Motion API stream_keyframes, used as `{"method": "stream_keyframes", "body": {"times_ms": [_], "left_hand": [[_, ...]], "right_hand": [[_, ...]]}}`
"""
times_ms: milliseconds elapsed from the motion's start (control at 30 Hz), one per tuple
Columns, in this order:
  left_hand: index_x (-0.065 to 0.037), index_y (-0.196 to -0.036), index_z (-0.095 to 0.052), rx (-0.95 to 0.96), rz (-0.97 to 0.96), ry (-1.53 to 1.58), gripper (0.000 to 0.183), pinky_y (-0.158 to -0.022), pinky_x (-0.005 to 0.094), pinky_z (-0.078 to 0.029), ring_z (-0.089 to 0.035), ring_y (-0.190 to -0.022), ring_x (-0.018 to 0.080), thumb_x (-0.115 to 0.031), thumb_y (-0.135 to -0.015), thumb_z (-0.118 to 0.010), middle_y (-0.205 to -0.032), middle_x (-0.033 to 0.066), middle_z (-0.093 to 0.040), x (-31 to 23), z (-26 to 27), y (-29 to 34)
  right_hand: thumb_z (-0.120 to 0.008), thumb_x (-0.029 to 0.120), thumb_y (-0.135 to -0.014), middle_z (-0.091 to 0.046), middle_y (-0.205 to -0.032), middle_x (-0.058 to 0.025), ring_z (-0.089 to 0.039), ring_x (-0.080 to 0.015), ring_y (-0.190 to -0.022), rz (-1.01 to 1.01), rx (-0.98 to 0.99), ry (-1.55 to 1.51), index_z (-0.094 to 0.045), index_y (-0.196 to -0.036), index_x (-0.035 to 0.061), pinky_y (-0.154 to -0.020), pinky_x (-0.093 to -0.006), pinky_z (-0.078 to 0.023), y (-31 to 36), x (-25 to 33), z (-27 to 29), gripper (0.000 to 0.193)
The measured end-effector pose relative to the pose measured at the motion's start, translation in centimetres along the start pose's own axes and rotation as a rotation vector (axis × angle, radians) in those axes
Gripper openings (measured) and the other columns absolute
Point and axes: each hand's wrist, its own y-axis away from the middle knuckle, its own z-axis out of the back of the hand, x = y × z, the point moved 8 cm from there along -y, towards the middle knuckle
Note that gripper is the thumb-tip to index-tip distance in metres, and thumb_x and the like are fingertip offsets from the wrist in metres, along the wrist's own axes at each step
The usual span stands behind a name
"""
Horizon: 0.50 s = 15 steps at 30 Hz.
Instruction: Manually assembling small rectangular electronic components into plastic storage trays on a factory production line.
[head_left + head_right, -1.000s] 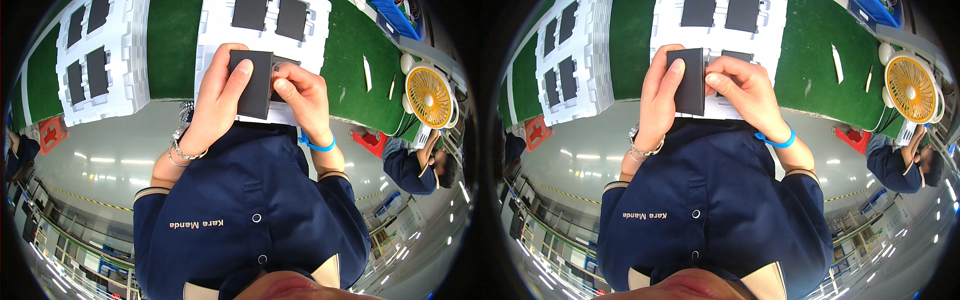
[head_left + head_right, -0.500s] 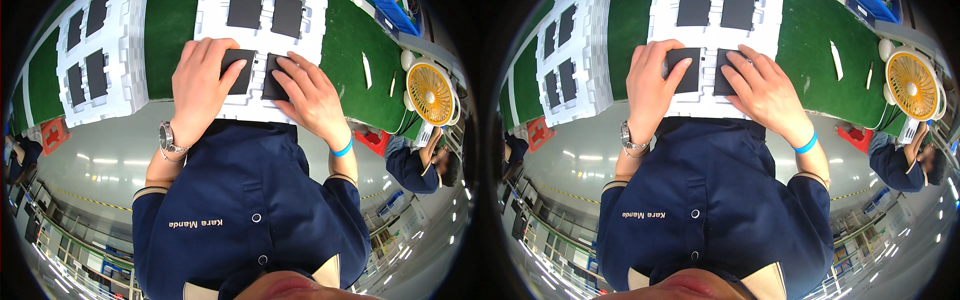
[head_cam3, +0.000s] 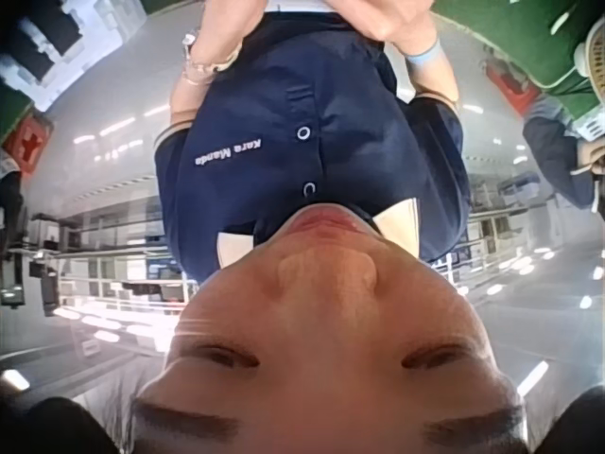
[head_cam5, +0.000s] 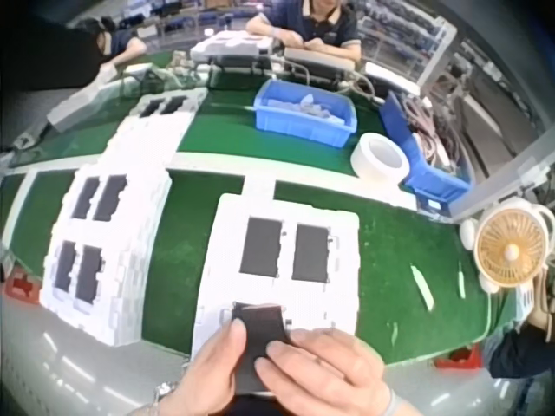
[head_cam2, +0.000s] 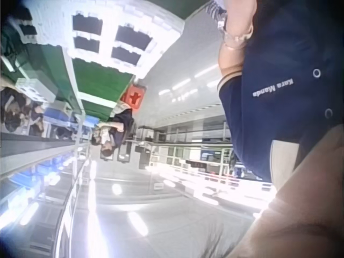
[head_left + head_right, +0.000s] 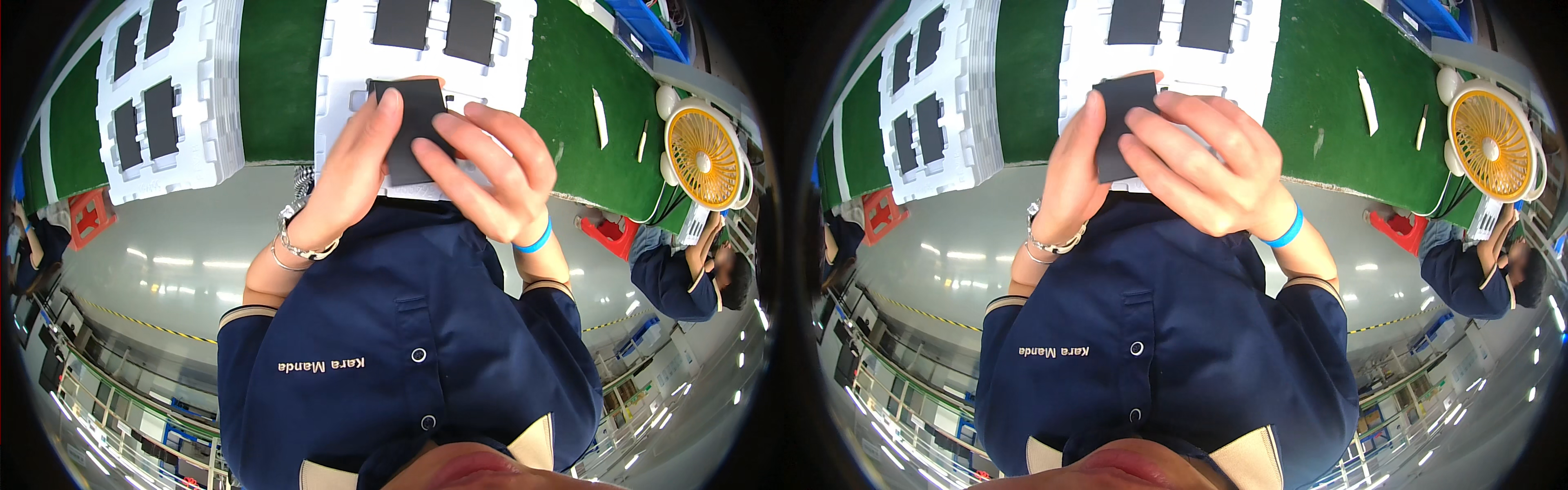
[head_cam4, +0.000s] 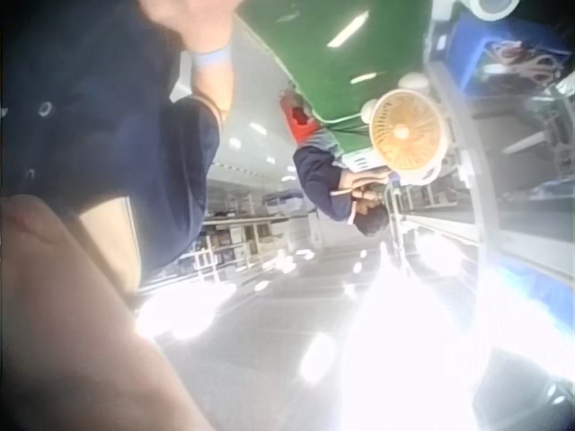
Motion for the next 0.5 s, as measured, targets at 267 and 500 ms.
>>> {"method": "stream_keyframes", "body": {"times_ms": [267,500], "left_hand": [[-0.001,-0.125,-0.042,0.003,-0.134,-0.058,0.041,-0.077,0.0321,-0.056,-0.069,-0.082,0.0215,0.003,-0.089,-0.062,-0.100,0.0137,-0.064,-2.5,0.0,-0.4],[-0.001,-0.120,-0.043,-0.017,-0.178,-0.373,0.041,-0.073,0.0275,-0.055,-0.067,-0.081,0.0143,0.002,-0.087,-0.066,-0.098,0.0100,-0.064,-2.8,-0.2,-0.2]], "right_hand": [[-0.066,0.009,-0.090,-0.067,-0.101,-0.0101,-0.065,-0.0161,-0.090,-1.017,0.080,-0.945,-0.066,-0.106,-0.0012,-0.080,-0.0303,-0.052,3.5,-6.4,-3.0,0.019],[-0.066,0.005,-0.087,-0.069,-0.082,-0.0055,-0.065,-0.0127,-0.075,-1.025,0.161,-0.918,-0.066,-0.096,-0.0020,-0.073,-0.0269,-0.052,2.6,-5.8,-4.3,0.011]]}}
